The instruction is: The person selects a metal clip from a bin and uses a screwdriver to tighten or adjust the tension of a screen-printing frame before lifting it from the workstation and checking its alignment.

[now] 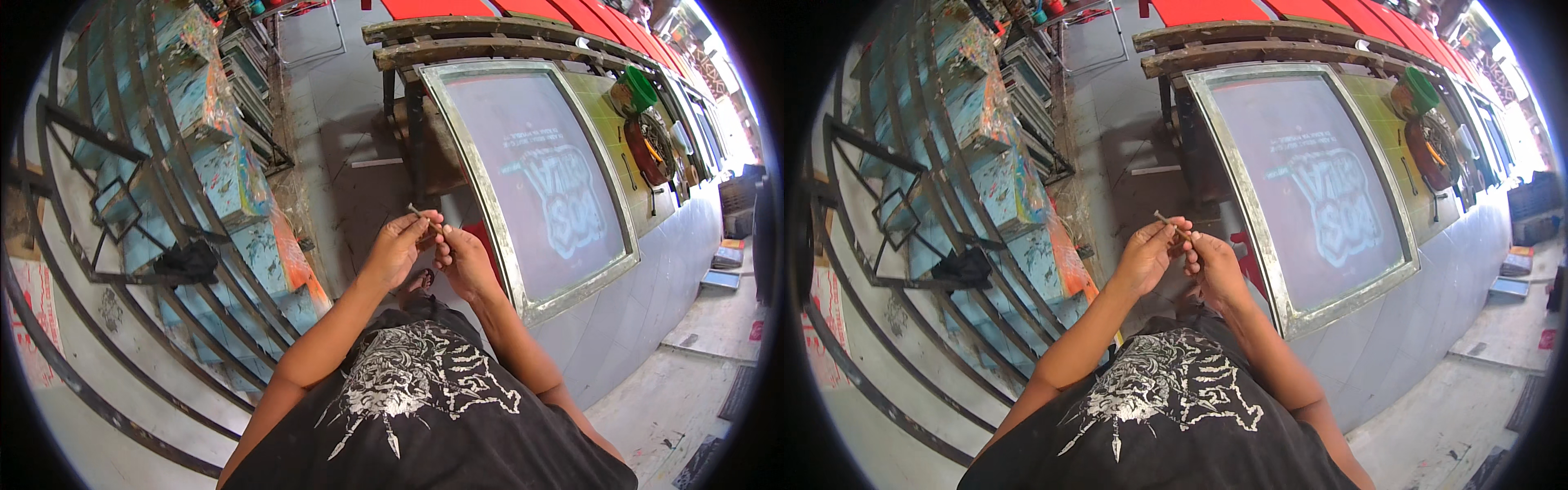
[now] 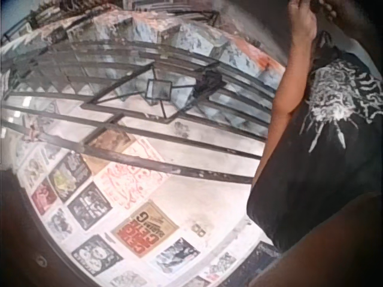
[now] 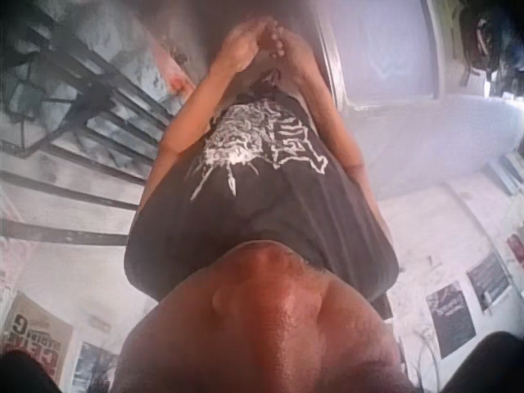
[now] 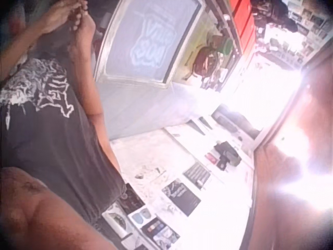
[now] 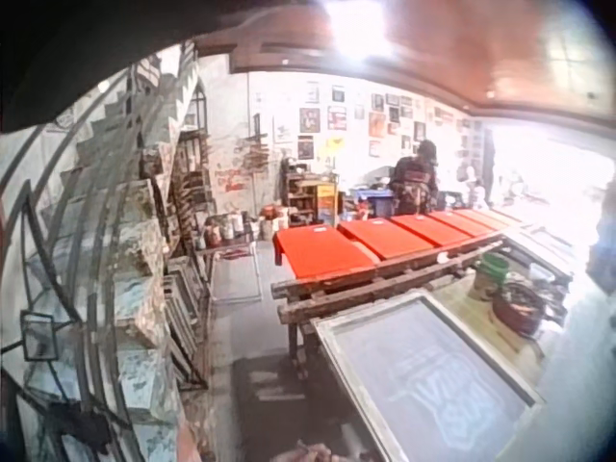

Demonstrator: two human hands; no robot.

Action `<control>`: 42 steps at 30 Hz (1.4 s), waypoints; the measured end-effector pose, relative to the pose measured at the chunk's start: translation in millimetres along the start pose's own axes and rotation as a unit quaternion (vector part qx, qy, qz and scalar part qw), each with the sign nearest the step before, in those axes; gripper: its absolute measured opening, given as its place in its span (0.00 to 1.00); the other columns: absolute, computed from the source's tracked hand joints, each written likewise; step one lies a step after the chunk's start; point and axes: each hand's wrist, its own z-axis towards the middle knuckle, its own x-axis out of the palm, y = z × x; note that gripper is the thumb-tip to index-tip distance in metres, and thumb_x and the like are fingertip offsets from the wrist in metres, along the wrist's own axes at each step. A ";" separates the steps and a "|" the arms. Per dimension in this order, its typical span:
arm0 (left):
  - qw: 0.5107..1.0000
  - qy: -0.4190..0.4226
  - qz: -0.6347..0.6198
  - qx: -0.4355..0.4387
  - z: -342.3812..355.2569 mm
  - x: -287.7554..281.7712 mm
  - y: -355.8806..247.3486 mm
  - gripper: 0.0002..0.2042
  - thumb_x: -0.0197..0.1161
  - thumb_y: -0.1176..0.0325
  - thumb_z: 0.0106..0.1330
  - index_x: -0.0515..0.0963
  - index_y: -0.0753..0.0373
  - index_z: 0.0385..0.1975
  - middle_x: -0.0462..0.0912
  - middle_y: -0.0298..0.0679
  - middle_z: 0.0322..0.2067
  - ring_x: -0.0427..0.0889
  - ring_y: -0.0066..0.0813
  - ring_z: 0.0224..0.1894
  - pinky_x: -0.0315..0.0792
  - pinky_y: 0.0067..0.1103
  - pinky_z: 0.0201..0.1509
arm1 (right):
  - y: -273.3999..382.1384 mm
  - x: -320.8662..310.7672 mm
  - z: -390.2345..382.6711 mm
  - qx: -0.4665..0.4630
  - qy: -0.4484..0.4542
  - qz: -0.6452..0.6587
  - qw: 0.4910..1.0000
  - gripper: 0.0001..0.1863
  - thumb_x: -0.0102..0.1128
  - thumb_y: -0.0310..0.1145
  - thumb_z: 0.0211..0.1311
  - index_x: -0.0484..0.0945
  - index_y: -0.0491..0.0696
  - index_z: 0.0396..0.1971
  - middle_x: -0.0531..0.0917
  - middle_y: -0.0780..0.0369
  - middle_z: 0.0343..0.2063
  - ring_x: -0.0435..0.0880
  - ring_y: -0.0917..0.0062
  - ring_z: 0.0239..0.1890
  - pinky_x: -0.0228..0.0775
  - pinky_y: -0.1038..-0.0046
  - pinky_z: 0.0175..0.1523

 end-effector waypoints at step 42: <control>0.950 -0.088 0.009 -0.301 461.3 -178.1 -106.8 0.08 0.61 0.61 0.67 0.81 0.54 0.42 0.71 0.26 0.30 0.68 0.18 0.32 0.68 0.19 0.40 | 76.1 27.4 356.6 0.037 -0.188 0.014 0.981 0.16 0.50 0.42 0.71 0.78 0.43 0.40 0.78 0.68 0.23 0.71 0.87 0.22 0.66 0.84 0.30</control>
